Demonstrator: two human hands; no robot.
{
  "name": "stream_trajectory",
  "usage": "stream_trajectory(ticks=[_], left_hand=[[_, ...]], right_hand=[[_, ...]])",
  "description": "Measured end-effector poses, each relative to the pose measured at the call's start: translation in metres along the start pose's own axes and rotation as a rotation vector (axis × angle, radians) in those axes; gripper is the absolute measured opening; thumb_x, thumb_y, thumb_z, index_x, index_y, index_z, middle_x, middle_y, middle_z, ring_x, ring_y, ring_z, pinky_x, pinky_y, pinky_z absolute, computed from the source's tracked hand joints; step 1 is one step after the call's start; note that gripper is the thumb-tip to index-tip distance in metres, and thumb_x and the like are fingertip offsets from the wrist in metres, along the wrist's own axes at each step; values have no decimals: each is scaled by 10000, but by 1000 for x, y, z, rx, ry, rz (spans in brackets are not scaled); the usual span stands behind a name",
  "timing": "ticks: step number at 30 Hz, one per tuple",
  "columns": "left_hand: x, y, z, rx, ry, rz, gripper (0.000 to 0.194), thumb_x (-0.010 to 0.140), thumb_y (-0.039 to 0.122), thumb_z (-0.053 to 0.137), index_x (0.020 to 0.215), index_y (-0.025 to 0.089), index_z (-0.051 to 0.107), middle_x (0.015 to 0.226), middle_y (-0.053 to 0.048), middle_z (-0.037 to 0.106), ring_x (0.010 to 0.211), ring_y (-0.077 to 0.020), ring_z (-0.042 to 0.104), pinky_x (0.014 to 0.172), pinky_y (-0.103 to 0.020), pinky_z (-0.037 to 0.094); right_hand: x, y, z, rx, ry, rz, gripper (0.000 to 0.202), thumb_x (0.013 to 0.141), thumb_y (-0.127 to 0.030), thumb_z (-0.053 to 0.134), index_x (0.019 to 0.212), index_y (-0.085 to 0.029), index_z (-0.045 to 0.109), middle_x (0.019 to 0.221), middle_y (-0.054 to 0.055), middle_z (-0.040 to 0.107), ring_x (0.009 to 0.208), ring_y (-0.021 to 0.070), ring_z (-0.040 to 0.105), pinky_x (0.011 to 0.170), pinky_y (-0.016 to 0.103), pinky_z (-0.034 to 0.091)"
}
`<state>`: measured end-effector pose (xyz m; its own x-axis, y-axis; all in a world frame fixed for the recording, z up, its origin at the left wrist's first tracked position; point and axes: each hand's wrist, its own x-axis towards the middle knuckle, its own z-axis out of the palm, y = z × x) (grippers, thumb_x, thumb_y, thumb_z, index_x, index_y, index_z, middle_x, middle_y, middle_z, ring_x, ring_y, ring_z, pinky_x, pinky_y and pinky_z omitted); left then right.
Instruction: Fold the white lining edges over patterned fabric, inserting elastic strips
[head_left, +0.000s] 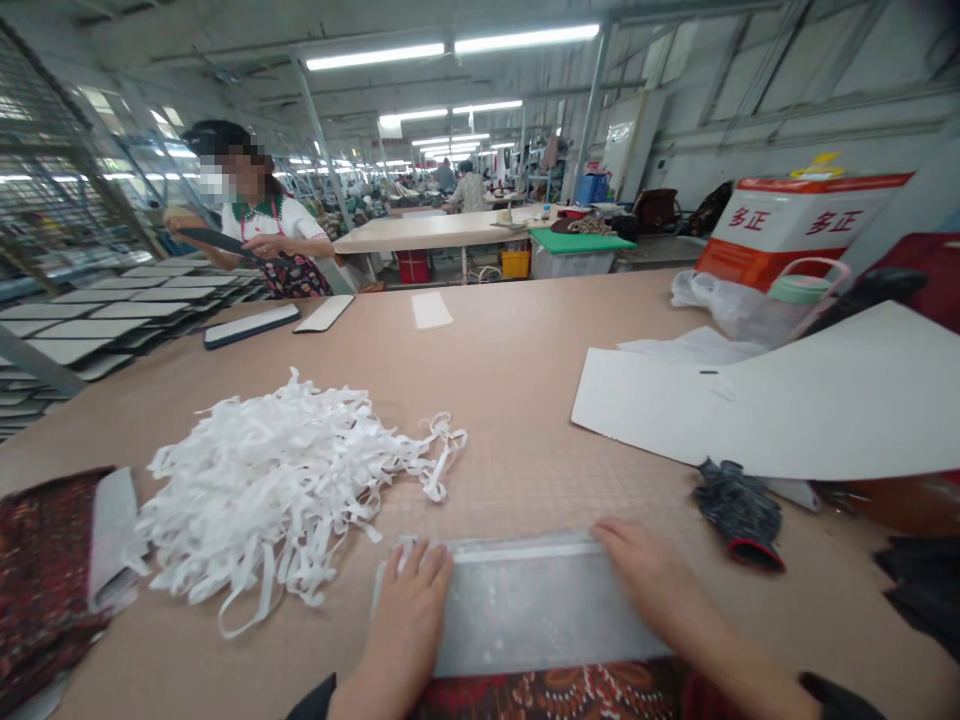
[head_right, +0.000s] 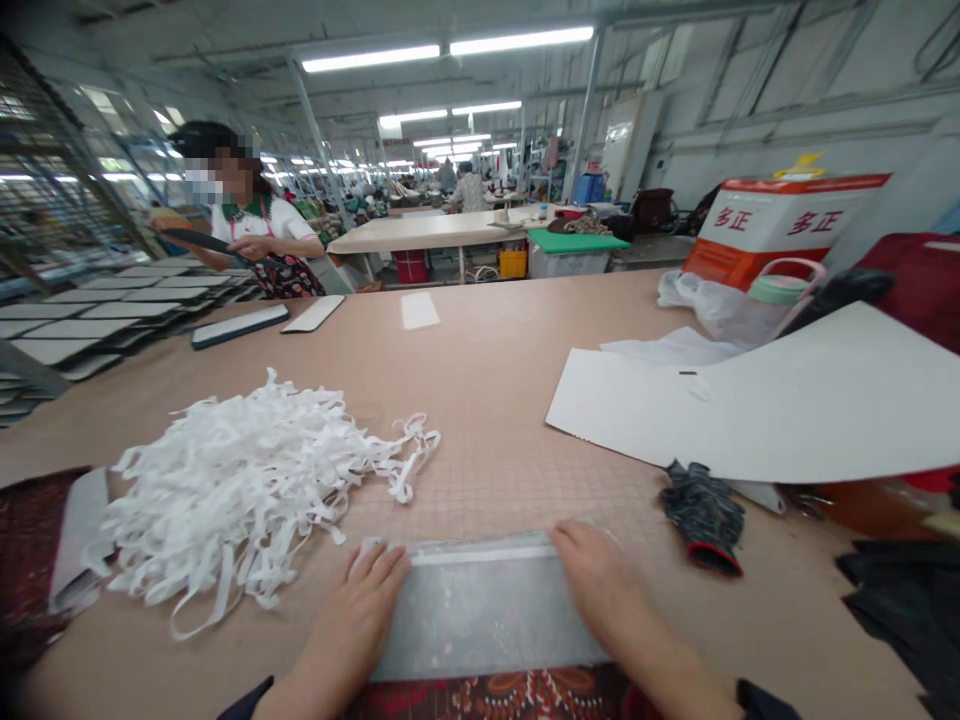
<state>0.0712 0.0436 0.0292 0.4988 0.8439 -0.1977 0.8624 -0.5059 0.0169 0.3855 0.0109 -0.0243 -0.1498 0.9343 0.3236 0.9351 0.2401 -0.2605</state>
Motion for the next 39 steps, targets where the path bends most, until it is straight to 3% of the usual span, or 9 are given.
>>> stream_trajectory(ticks=[4, 7, 10, 14, 17, 21, 27, 33, 39], left_hand=[[20, 41, 5, -61, -47, 169, 487, 839, 77, 320, 1301, 211, 398, 1367, -53, 410, 1245, -236, 363, 1010, -459, 315], [21, 48, 15, -32, -41, 188, 498, 836, 86, 332, 1319, 203, 370, 1372, -71, 401, 1243, -259, 362, 989, -489, 330], [7, 24, 24, 46, -36, 139, 532, 796, 43, 355, 1300, 204, 401, 1369, -75, 405, 1244, -256, 363, 983, -469, 343], [-19, -18, 30, 177, -19, -20, 612, 713, -51, 337, 1270, 176, 444, 1345, -79, 436, 1214, -261, 403, 977, -452, 362], [-27, -33, 33, 199, 9, -8, 588, 718, -40, 356, 1261, 162, 458, 1329, -72, 458, 1203, -250, 419, 977, -396, 380], [-22, -44, 27, 116, 54, 12, 492, 755, 26, 387, 1198, 186, 531, 1271, -57, 522, 1151, -226, 475, 971, -359, 390], [15, -57, -7, -37, -3, 26, 333, 820, 186, 391, 1013, 271, 649, 1054, -31, 660, 992, -224, 580, 897, -410, 419], [71, 24, -38, -144, -61, 284, 329, 798, 153, 431, 1054, 257, 609, 1063, -26, 637, 1005, -194, 554, 885, -345, 396], [117, 113, -40, -248, -22, 451, 238, 830, 188, 446, 1008, 237, 597, 1027, -23, 613, 977, -182, 530, 843, -315, 389]], right_hand=[[17, -79, 24, 20, 6, -214, 345, 755, -29, 435, 1025, -184, 582, 1011, 72, 641, 903, 202, 583, 801, 338, 475], [17, -98, 35, -44, 8, -233, 351, 735, -35, 477, 1050, -164, 563, 1023, 81, 636, 911, 231, 573, 777, 359, 475], [4, -73, 29, -106, -22, -197, 388, 718, -6, 432, 1041, -174, 566, 1025, 86, 635, 904, 236, 573, 752, 363, 483], [-29, -4, 23, -151, -3, -171, 464, 720, -9, 382, 1107, -204, 548, 1073, 101, 614, 959, 254, 564, 765, 386, 488], [-45, 32, 23, -112, 8, -113, 502, 721, -17, 370, 1133, -239, 551, 1070, 101, 618, 956, 255, 575, 765, 390, 494], [-37, 40, 5, 86, -84, 46, 422, 767, -62, 358, 1074, -234, 593, 1054, 80, 623, 981, 224, 568, 838, 378, 471], [-10, 52, -34, 353, -138, 274, 245, 819, -149, 395, 929, -196, 608, 946, 63, 630, 917, 184, 571, 834, 337, 454], [-11, 57, -22, 72, -100, 363, 93, 764, -107, 489, 757, -179, 546, 810, 44, 575, 800, 178, 539, 721, 290, 442], [-7, 52, -19, -154, -50, 264, 96, 732, -93, 501, 709, -186, 511, 775, 45, 559, 787, 198, 522, 704, 299, 418]])
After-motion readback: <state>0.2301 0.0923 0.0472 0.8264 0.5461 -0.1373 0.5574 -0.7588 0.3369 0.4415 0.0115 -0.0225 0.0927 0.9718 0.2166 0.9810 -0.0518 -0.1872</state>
